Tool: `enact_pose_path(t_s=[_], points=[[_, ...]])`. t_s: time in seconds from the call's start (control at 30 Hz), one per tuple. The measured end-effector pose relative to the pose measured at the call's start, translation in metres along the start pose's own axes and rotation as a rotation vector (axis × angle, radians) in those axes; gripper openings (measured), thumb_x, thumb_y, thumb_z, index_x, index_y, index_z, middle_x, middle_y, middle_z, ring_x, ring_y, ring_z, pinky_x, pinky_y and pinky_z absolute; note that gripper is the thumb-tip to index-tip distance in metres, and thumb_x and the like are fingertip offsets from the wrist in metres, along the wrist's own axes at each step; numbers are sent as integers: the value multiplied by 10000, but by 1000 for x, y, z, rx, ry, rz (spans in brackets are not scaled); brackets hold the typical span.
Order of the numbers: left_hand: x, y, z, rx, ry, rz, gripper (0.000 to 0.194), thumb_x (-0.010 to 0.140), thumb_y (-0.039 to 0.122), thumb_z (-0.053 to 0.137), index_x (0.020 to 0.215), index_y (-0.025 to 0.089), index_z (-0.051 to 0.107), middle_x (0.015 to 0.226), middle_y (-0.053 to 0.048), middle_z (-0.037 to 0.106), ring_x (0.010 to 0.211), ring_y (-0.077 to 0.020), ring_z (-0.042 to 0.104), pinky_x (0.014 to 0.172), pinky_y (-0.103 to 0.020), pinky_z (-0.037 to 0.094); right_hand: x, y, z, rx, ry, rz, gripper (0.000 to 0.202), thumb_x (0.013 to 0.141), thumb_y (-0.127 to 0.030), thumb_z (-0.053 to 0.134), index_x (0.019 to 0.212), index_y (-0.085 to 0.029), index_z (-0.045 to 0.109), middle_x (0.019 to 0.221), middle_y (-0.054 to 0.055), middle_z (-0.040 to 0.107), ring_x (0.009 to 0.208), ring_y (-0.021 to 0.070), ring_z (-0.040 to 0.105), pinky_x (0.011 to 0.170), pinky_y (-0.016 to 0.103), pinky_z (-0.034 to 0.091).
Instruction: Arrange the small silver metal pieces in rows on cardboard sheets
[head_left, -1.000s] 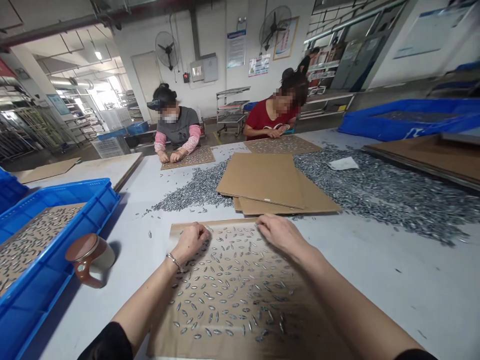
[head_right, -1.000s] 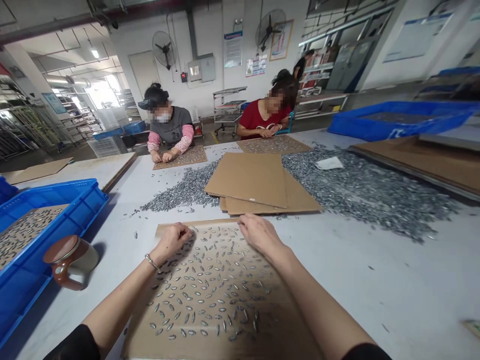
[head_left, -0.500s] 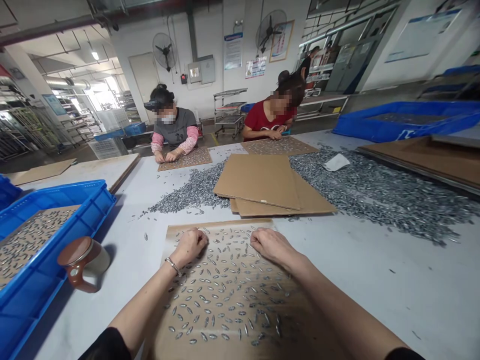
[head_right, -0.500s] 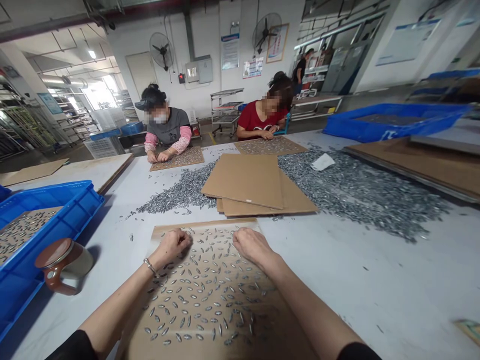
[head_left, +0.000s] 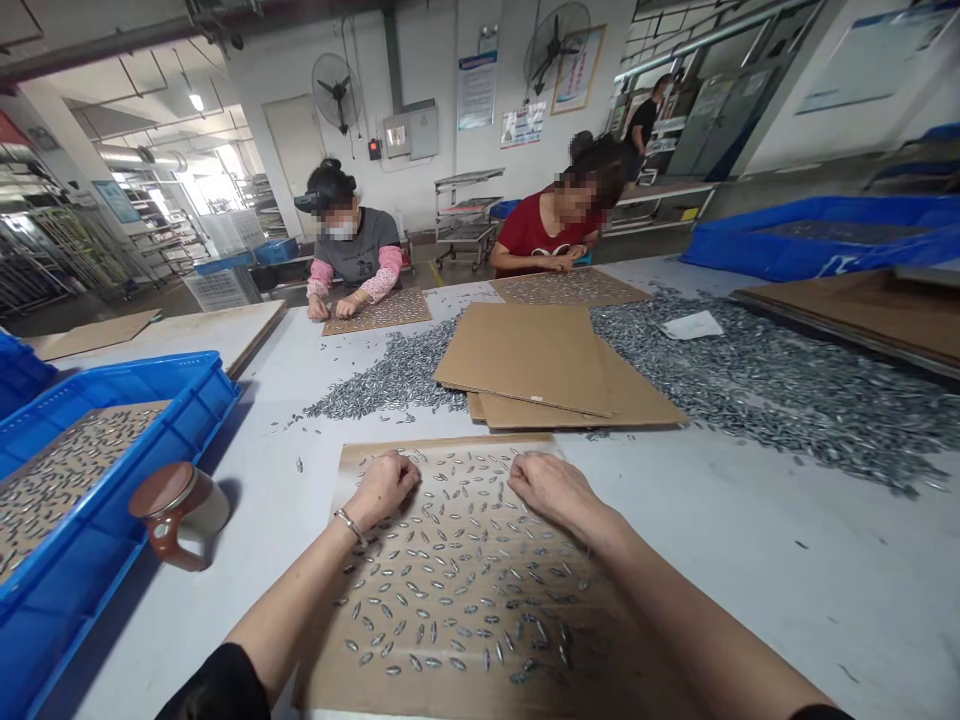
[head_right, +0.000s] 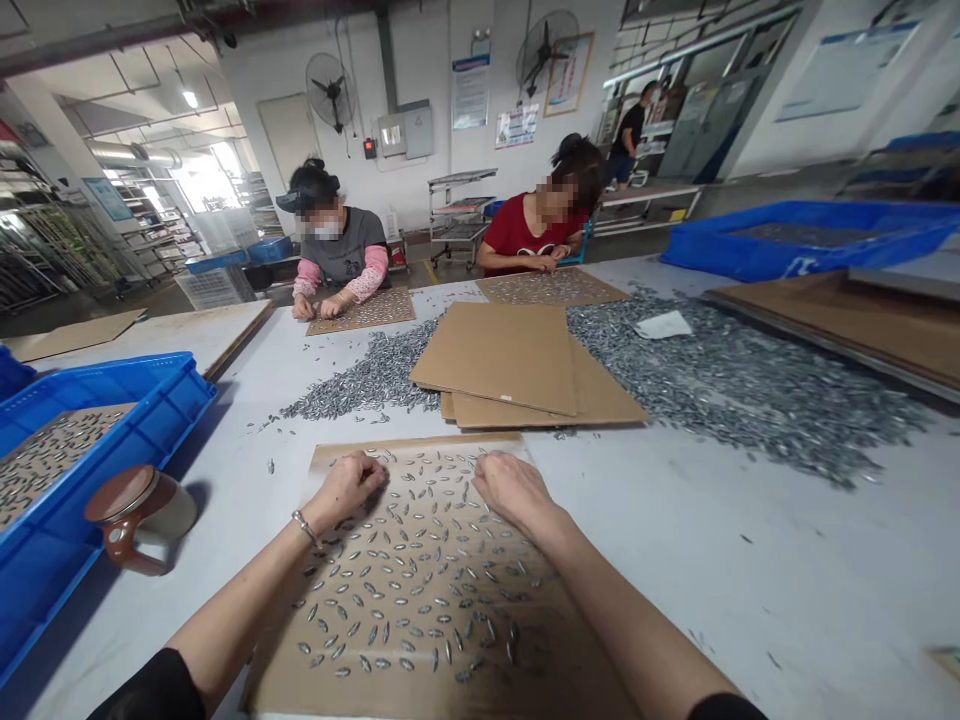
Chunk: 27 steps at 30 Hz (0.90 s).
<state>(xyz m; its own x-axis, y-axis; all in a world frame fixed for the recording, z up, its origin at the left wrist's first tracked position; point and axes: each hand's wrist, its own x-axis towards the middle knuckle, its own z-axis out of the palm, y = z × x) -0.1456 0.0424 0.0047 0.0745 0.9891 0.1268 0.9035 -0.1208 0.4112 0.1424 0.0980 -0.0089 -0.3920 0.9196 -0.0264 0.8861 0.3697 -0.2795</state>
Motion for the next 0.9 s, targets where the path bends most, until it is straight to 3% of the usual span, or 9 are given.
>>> enact_pose_path(t_s=[0.23, 0.5, 0.63, 0.77, 0.9], points=[[-1, 0, 0, 33, -6, 2, 247, 921, 214, 526, 803, 171, 739, 933, -94, 772, 863, -217, 694, 823, -292, 518, 2, -23, -3, -43, -64, 31, 260, 947, -175, 480, 835, -166, 714, 911, 136, 758, 851, 246, 696, 637, 308, 325], [-3, 4, 7, 45, -70, 58, 221, 876, 120, 550, 821, 181, 755, 961, -75, 778, 940, -207, 698, 885, -265, 514, -3, -33, -10, -126, -48, 66, 284, 961, -168, 474, 890, -148, 748, 997, 184, 764, 862, 254, 697, 666, 314, 357], [4, 8, 12, 75, -75, 66, 241, 899, 115, 525, 842, 169, 753, 957, -92, 763, 926, -209, 694, 877, -276, 520, -4, -49, -11, -91, 25, -49, 284, 989, -192, 463, 935, -156, 739, 990, 146, 758, 874, 227, 680, 691, 297, 359], [12, 18, 19, 135, -81, 93, 255, 931, 137, 511, 857, 174, 752, 945, -94, 740, 914, -211, 687, 871, -288, 526, 0, -66, -6, -3, -24, -186, 238, 966, -172, 498, 930, -179, 733, 977, 96, 751, 862, 198, 664, 685, 274, 347], [19, 23, 25, 208, -110, 126, 258, 926, 118, 511, 851, 170, 752, 919, -101, 727, 895, -224, 688, 845, -301, 538, 7, -67, 7, -1, -24, -229, 245, 916, -106, 511, 922, -198, 738, 1003, 74, 749, 892, 195, 655, 725, 269, 362]])
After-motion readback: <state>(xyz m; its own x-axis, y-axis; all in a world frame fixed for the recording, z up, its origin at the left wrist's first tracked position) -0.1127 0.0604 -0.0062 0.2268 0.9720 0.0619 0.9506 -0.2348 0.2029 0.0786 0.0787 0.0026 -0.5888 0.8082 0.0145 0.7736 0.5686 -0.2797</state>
